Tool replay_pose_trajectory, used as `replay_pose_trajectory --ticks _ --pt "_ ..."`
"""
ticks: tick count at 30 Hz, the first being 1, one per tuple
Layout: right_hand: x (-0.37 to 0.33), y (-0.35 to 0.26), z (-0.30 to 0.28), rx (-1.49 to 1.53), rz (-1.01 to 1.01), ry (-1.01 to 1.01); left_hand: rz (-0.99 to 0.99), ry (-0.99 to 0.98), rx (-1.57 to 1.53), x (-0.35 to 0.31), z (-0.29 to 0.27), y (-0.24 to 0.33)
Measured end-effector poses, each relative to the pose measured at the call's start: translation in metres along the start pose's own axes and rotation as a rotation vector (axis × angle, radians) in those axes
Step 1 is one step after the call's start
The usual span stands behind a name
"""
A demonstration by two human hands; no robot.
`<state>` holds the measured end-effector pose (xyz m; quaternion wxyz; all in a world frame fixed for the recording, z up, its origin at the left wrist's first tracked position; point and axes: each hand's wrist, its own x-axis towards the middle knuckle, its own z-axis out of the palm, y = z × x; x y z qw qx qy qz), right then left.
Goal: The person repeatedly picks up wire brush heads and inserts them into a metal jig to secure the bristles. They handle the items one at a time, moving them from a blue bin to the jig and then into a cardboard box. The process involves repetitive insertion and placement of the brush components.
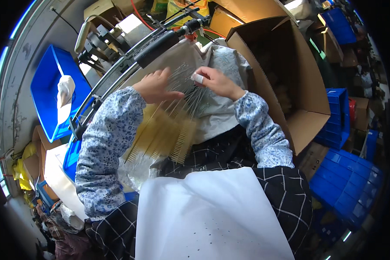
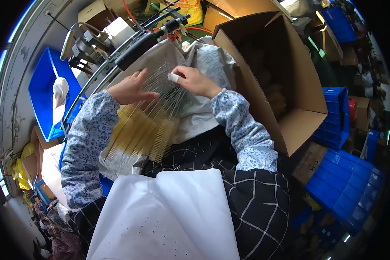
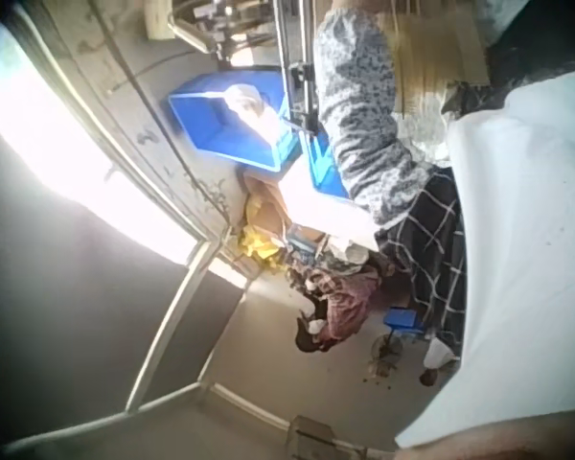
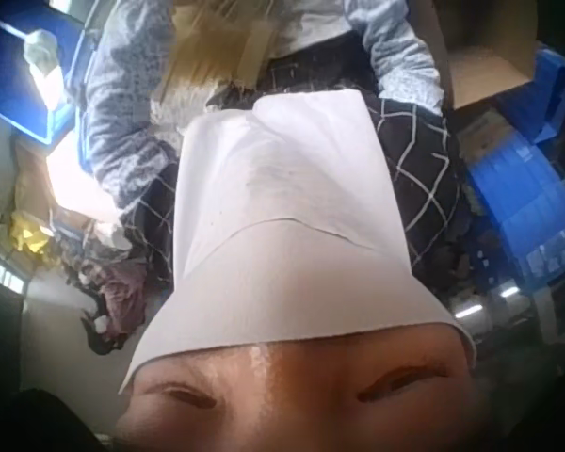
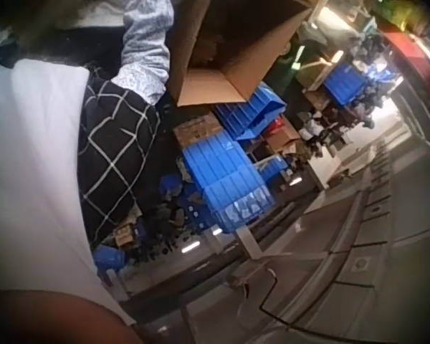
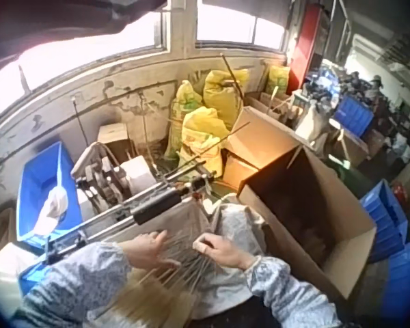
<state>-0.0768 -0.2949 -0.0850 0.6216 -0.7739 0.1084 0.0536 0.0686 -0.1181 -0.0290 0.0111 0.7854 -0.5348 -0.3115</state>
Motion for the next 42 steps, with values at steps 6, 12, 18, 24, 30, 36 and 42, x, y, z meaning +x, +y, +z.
replay_pose_trajectory --ticks 6,12,18,24,30,36,42 --pt "-0.098 0.056 0.030 0.983 0.681 -0.116 -0.137 -0.196 -0.137 0.032 0.032 -0.025" --pt "-0.050 0.053 0.077 1.280 0.649 -0.071 -0.116 -0.121 -0.262 0.028 0.031 -0.022" --pt "-0.007 0.084 0.113 1.418 0.301 0.083 -0.107 -0.148 -0.448 0.029 0.023 -0.007" --pt "-0.018 0.073 0.100 1.425 0.211 0.045 -0.128 -0.262 -0.423 0.041 0.026 0.015" --pt "-0.041 0.062 0.092 1.412 0.140 0.017 0.081 -0.249 -0.540 0.039 0.055 0.016" --pt "-0.050 0.053 0.076 1.230 0.079 0.068 0.051 -0.282 -0.429 0.029 0.045 0.045" --pt "-0.064 0.026 0.059 1.269 -0.115 0.359 0.122 -0.125 -0.152 0.017 0.030 0.087"
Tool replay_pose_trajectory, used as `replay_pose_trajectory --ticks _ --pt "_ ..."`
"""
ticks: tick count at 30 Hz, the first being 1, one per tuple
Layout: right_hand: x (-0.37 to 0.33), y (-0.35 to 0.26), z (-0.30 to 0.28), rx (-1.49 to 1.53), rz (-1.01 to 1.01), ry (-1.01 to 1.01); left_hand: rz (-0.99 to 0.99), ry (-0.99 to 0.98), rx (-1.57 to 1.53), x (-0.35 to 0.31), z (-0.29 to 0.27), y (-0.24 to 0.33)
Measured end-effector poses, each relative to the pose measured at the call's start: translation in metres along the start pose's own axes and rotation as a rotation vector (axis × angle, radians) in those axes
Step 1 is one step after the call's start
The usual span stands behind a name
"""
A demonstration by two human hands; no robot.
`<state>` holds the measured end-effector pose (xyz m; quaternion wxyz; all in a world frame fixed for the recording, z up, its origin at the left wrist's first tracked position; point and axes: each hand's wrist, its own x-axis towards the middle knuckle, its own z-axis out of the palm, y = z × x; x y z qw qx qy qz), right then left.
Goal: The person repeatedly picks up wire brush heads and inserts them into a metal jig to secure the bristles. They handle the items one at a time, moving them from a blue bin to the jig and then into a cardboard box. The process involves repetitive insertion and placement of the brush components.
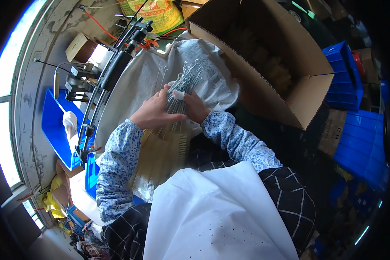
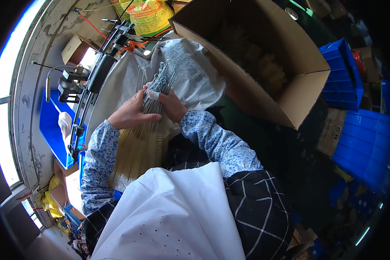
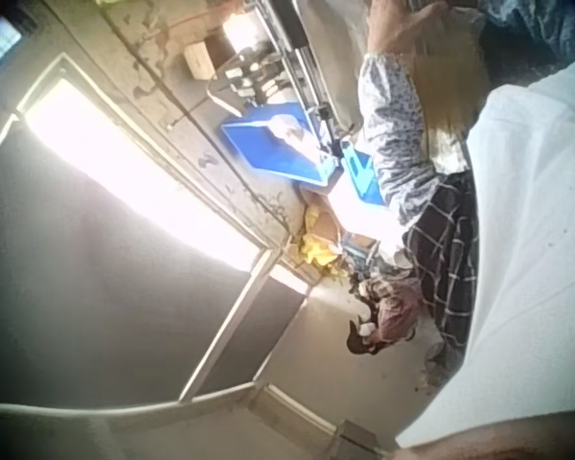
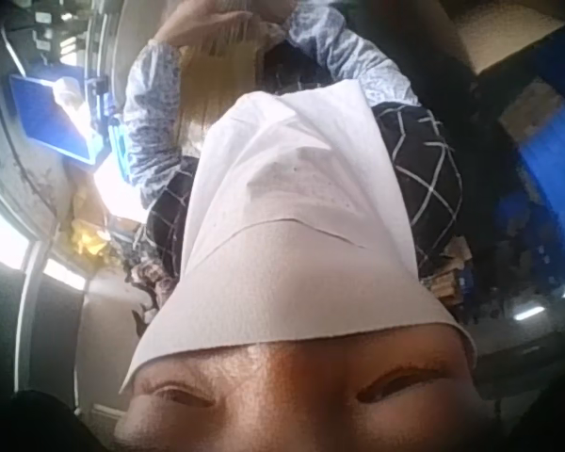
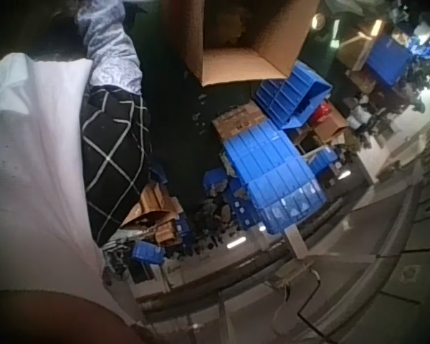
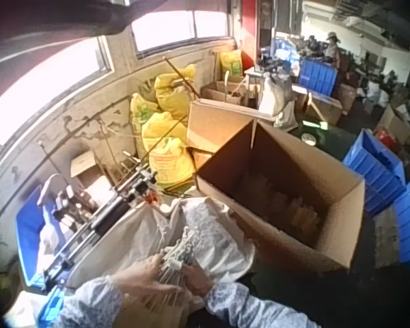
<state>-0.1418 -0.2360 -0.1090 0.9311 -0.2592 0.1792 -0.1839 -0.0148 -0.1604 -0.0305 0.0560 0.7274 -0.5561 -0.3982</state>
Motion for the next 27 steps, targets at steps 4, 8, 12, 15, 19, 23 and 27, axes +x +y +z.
replay_pose_trajectory --ticks 4,8,12,15,19,23,27 --pt "-0.012 -0.018 0.003 0.070 -0.066 0.074 -0.001 0.017 0.016 -0.003 -0.010 0.033" --pt "-0.010 -0.024 -0.010 0.170 -0.076 0.125 0.047 0.198 -0.089 0.013 -0.009 0.029" --pt "0.000 -0.014 -0.020 0.310 -0.035 0.253 -0.175 0.399 -0.147 0.063 -0.005 -0.020" --pt "0.007 -0.007 -0.024 0.408 -0.027 0.349 -0.204 0.134 -0.188 0.081 0.000 -0.035" --pt "0.008 -0.002 -0.037 0.436 -0.022 0.377 -0.167 -0.057 -0.154 0.096 -0.002 -0.024" --pt "0.010 0.001 -0.043 0.472 0.026 0.354 -0.083 0.031 -0.294 0.102 0.012 -0.024" --pt "0.013 -0.007 -0.029 0.309 0.037 0.350 -0.325 -0.404 -0.899 0.098 -0.003 -0.014"
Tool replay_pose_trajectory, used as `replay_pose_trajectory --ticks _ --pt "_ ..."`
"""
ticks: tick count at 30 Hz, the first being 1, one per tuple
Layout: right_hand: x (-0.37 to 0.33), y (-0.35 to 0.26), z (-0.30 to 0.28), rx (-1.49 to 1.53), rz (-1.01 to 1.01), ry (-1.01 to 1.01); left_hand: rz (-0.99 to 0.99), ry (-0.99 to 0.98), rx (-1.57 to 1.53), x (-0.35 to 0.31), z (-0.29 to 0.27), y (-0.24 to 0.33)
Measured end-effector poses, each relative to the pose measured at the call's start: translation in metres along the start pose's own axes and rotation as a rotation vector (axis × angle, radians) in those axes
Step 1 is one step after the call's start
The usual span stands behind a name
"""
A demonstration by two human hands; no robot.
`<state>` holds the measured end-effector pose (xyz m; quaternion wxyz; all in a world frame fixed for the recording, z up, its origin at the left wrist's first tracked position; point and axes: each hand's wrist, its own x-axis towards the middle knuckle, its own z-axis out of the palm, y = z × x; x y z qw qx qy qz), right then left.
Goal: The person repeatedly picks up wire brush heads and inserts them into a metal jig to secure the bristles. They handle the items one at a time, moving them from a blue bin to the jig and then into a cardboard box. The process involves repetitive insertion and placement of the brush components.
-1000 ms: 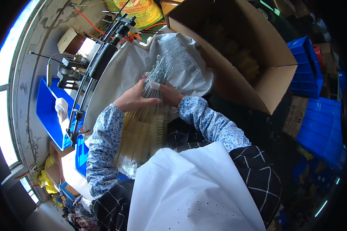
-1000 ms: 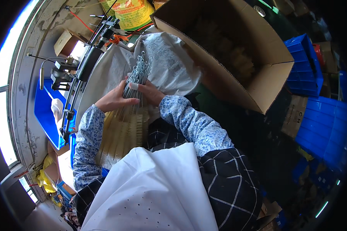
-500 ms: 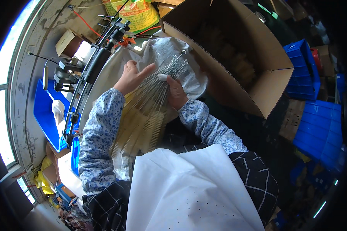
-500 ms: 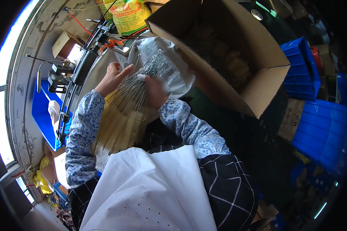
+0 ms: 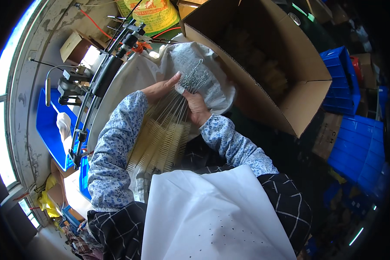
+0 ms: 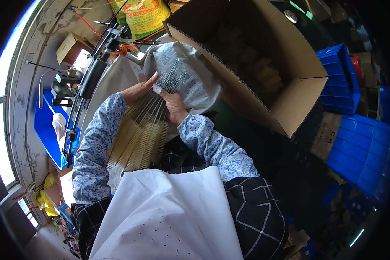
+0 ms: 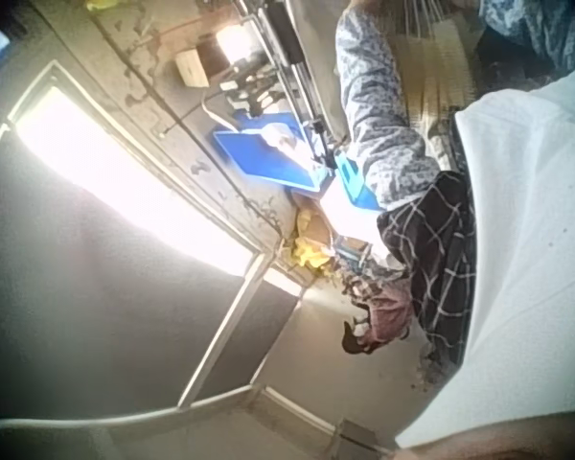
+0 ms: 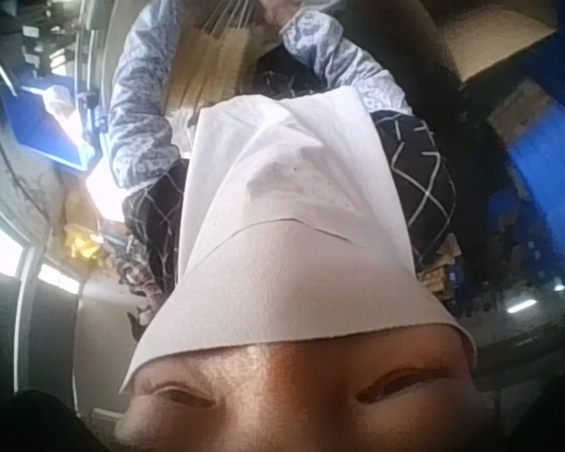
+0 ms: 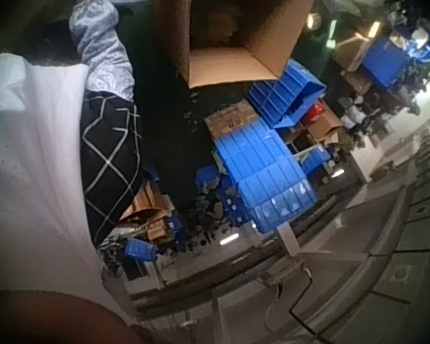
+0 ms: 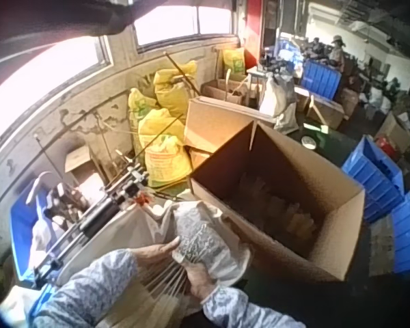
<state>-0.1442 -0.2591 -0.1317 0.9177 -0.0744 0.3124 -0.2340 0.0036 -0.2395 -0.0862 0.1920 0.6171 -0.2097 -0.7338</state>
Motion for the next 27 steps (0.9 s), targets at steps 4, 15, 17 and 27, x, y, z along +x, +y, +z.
replay_pose_trajectory --ticks 4,15,17,27 --pt "0.003 0.002 -0.001 -0.249 -0.025 0.000 0.141 0.080 0.230 -0.003 -0.009 -0.021" --pt "-0.015 0.000 0.022 -0.022 -0.166 -0.020 0.349 0.322 0.512 -0.044 0.023 -0.012" --pt "-0.021 -0.014 0.029 -0.039 -0.198 -0.010 0.311 0.250 0.562 -0.069 0.038 0.017" --pt "-0.017 -0.141 0.005 0.107 -0.345 -0.015 1.078 0.593 0.753 -0.183 0.075 0.114"
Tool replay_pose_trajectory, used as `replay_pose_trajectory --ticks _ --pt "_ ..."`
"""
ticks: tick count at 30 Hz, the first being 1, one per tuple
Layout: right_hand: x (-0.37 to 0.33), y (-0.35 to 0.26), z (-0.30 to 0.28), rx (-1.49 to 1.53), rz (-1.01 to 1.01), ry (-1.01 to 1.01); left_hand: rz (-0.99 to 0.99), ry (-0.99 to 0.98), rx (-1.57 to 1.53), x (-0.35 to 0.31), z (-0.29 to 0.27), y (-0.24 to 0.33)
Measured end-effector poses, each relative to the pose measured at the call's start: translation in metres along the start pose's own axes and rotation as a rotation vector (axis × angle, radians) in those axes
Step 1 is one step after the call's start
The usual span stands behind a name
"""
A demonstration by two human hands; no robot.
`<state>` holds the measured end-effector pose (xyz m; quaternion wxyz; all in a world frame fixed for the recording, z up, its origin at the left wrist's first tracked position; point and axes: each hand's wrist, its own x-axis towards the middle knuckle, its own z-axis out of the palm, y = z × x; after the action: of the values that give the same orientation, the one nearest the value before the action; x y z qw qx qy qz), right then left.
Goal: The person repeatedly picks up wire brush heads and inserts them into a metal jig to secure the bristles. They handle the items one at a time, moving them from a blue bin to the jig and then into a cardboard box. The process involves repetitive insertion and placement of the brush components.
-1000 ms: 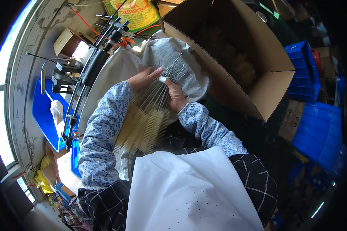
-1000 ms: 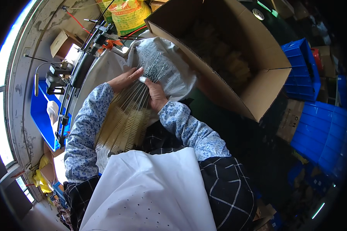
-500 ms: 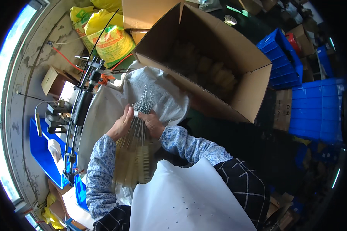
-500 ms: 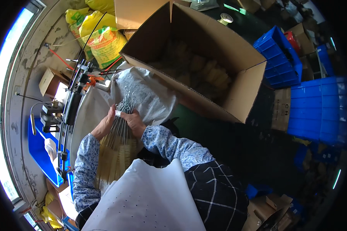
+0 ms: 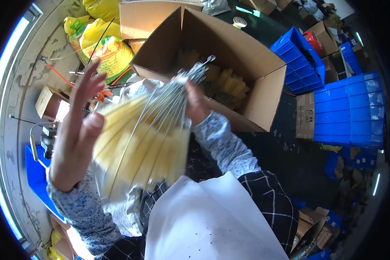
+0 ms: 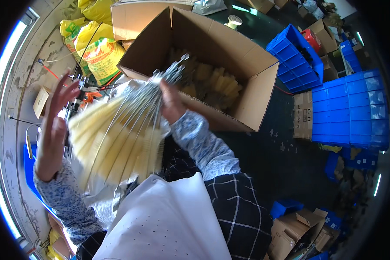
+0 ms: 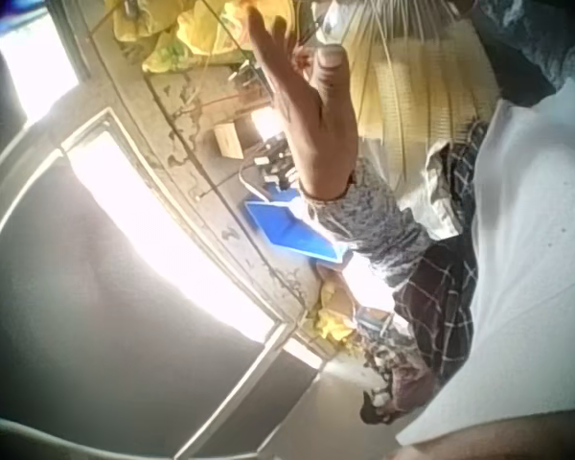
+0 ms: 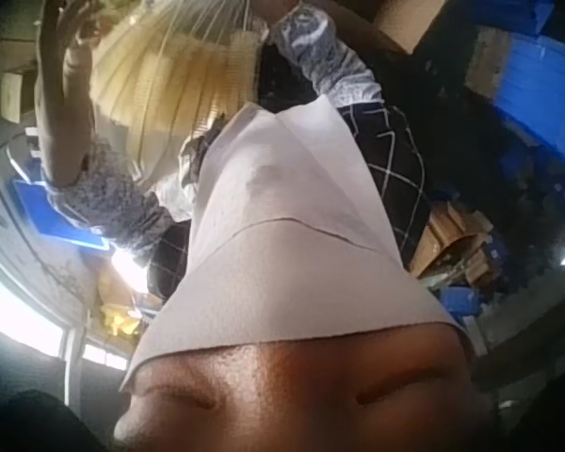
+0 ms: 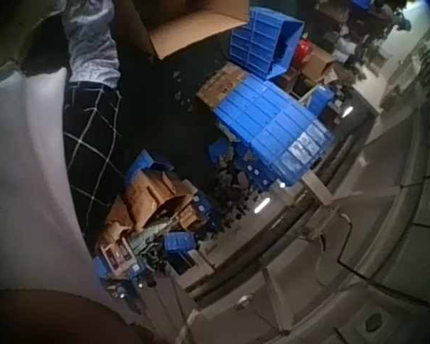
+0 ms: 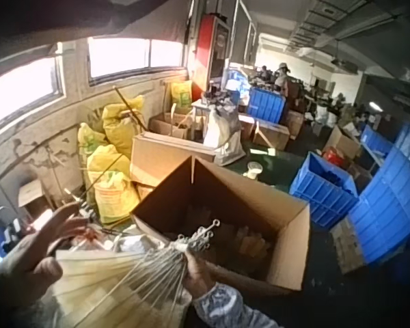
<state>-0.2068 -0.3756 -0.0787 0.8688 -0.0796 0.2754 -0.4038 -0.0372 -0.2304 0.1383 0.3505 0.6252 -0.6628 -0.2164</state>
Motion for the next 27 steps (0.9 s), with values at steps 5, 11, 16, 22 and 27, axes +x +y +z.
replay_pose_trajectory --ticks 5,11,16,22,27 --pt "0.009 -0.130 0.003 -0.396 -0.477 -0.299 -0.123 0.170 0.228 -0.022 -0.043 0.013" --pt "0.065 -0.314 -0.075 -0.471 -0.482 0.112 -0.277 0.083 -0.006 -0.062 -0.037 -0.059" --pt "0.110 -0.321 -0.132 -0.680 -0.239 0.463 -0.499 0.118 -0.242 -0.092 -0.020 -0.080" --pt "0.154 -0.224 -0.282 -1.309 0.252 0.986 -0.599 0.134 -0.303 -0.087 0.002 -0.074" --pt "0.138 -0.177 -0.278 -1.064 0.350 0.802 -0.603 0.071 -0.332 -0.087 0.003 -0.076"
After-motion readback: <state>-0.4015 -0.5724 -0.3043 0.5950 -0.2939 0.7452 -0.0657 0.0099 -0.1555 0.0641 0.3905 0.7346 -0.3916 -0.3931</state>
